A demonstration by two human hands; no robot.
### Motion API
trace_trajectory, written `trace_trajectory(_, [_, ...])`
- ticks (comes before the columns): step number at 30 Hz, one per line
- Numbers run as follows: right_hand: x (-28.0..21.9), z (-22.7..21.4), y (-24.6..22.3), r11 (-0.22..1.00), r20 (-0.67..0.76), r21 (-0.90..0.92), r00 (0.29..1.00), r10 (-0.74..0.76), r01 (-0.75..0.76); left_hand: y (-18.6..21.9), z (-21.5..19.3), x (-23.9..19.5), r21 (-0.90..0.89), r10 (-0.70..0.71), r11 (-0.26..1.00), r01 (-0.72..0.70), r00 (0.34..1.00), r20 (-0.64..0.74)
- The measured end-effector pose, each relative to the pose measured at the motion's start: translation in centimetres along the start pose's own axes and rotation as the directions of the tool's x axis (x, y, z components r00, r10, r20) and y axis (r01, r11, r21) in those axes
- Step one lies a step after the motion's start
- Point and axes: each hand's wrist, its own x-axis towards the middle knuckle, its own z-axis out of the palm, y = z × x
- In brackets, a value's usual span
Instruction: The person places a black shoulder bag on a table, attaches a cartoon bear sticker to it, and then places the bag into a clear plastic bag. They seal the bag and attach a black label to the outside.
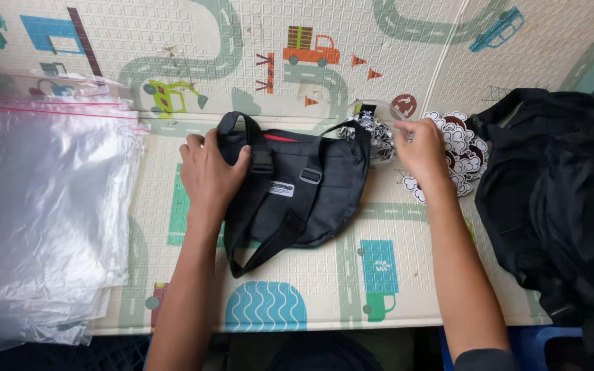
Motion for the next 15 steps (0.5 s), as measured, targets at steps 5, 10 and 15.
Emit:
trace_trajectory(5, [0.4, -1.4, -0.3, 0.995, 0.082, -0.1, 0.997, -0.008, 0.016, -0.1, -0.9, -0.6, -0.009, 0.129, 0.992, -0.129, 0.992, 0.012])
trace_trajectory(10, [-3.3, -4.5, -9.8, 0.928, -0.295, -0.141, 0.881, -0.371, 0.344, 0.4, -1.1, -0.2, -0.008, 0.327, 0.944, -0.329, 0.936, 0.128])
trace_trajectory(15, [-9.2, -3.7, -19.7, 0.713, 0.441, 0.115, 0.608, -0.66, 0.692, -1.7, 0.9, 0.8, -0.046, 0.282, 0.959, -0.279, 0.955, 0.092])
